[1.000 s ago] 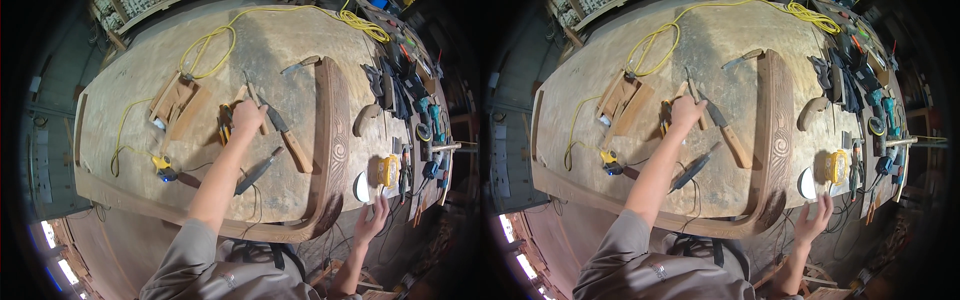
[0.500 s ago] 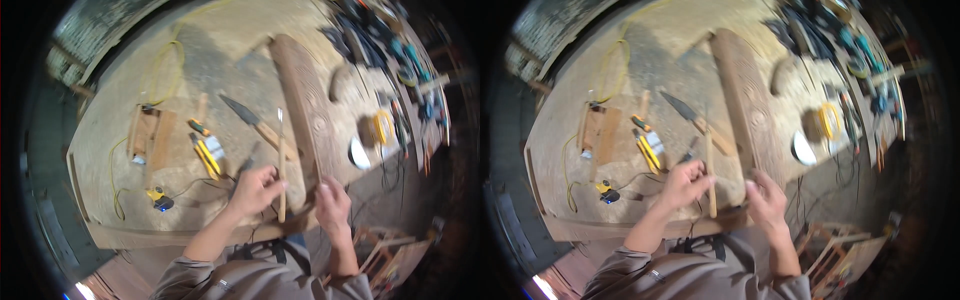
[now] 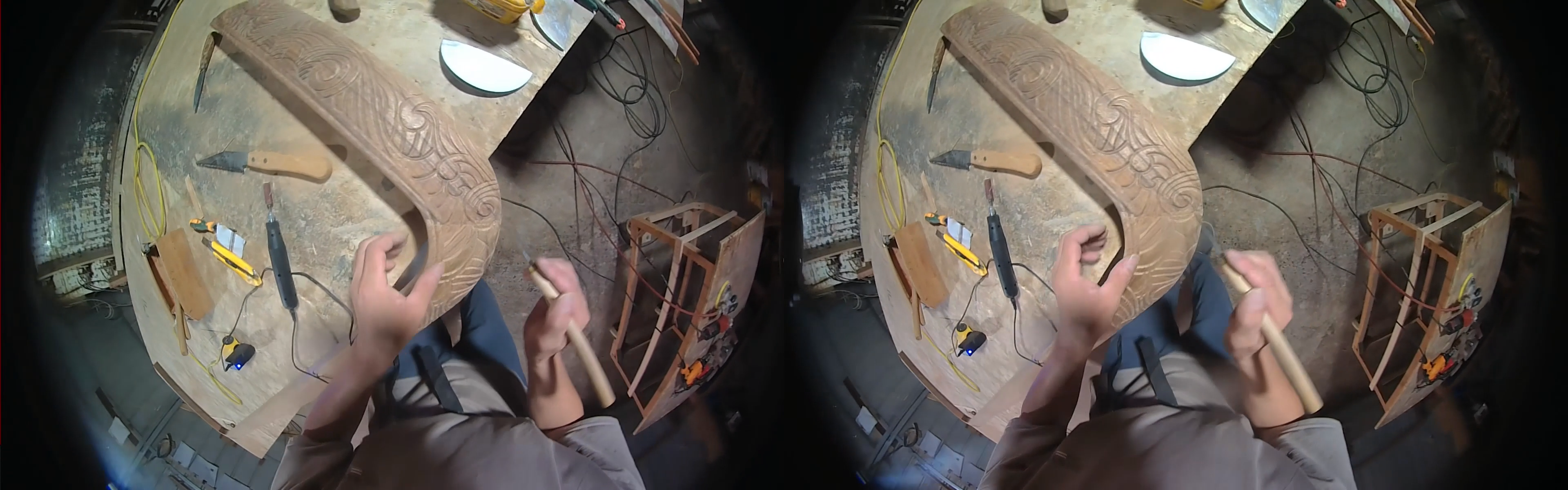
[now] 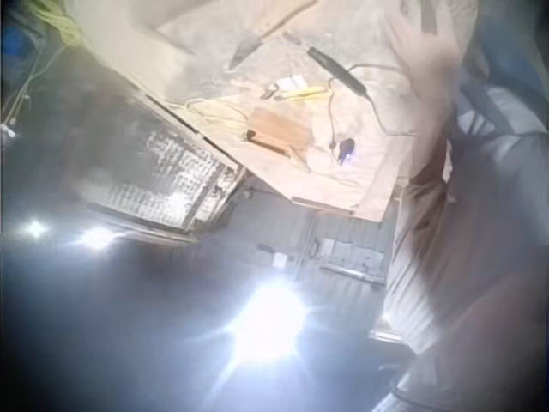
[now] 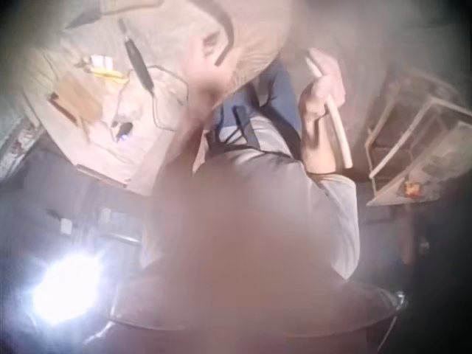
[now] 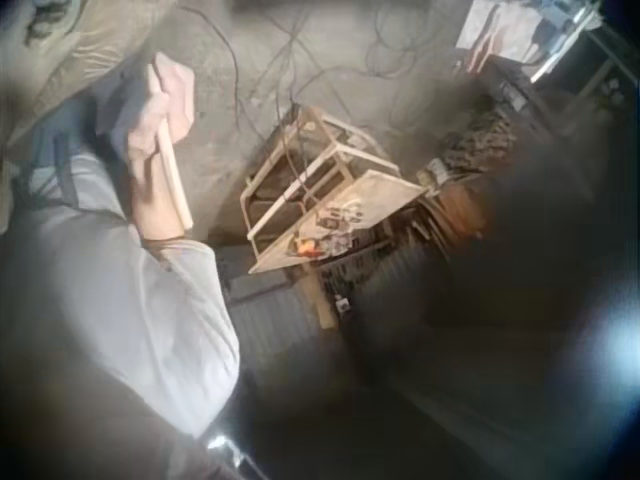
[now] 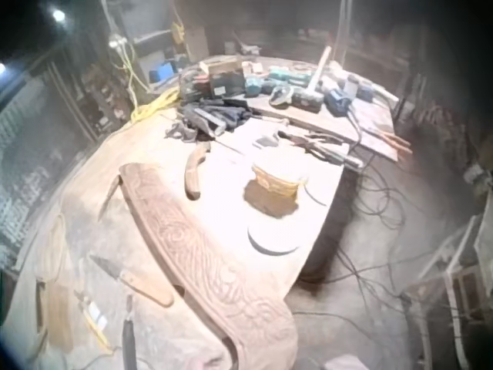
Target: The person sands the surface of a curved wooden object with a carved pattern using a small piece of sandpaper, and then uses a hand tool to refine the carvings.
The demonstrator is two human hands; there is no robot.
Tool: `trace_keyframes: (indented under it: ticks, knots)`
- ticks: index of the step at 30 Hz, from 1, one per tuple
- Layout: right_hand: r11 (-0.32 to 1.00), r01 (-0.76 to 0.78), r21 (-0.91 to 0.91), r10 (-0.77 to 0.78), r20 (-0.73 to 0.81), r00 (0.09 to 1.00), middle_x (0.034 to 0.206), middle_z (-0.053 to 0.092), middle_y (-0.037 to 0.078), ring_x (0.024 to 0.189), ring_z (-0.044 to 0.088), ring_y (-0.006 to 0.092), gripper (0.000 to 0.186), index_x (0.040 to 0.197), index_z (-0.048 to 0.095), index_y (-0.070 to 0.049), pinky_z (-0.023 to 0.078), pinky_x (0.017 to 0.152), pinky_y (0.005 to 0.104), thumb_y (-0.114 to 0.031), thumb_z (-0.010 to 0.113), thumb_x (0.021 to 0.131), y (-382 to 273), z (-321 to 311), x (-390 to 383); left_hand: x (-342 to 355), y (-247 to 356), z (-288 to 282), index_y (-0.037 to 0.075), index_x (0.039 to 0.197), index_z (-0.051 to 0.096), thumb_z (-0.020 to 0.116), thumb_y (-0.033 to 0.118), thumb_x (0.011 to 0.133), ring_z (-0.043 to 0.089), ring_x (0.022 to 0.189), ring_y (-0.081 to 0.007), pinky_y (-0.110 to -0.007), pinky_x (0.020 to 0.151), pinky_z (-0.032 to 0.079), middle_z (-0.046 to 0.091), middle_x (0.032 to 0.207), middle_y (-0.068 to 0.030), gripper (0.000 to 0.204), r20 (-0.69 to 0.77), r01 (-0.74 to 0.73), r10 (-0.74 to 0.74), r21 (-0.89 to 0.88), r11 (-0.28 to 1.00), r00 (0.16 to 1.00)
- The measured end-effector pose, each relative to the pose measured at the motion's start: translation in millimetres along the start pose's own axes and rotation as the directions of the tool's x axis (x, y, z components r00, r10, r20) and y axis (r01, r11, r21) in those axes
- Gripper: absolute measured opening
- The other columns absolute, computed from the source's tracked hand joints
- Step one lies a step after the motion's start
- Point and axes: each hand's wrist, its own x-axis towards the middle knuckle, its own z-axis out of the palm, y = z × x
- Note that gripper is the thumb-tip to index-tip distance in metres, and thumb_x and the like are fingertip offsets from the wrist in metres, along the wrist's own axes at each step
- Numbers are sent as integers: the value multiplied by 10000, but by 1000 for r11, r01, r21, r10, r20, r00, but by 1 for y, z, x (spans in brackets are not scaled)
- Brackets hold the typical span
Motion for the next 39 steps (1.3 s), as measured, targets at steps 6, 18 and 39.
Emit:
trace_keyframes:
  ticks: [6, 18, 39]
  knots:
    - [998, 36, 43, -37, 9, 999, 954, 718, 216, 914, 725, 337, 161, 1021, 674, 55, 532, 1009, 566, -22, 644, 883, -14, 48, -22, -6, -7, 27, -31, 1257, 592, 812, 47, 811, 692, 966, -238, -348, 849, 571, 662, 1195, -194, 504, 25, 195, -202, -400, 896, 979]
    - [996, 65, -68, -66, -11, 998, 897, 714, 152, 840, 721, 293, 207, 1015, 699, 11, 529, 1016, 541, 16, 742, 813, -16, 64, -10, -10, -7, 26, 83, 1362, 681, 708, -143, 783, 629, 1141, -341, -344, 856, 585, 488, 1361, -230, 622, 15, -406, 407, -34, 913, 913]
    - [988, -142, -55, 148, 129, 981, 937, 746, 179, 937, 747, 293, 194, 1025, 716, 48, 549, 999, 497, -59, 752, 868, -17, 47, 7, -8, -1, 23, 126, 1348, 701, 731, -46, 816, 633, 1137, -329, -343, 840, 600, 503, 1349, -214, 560, 36, -353, 352, 37, 935, 935]
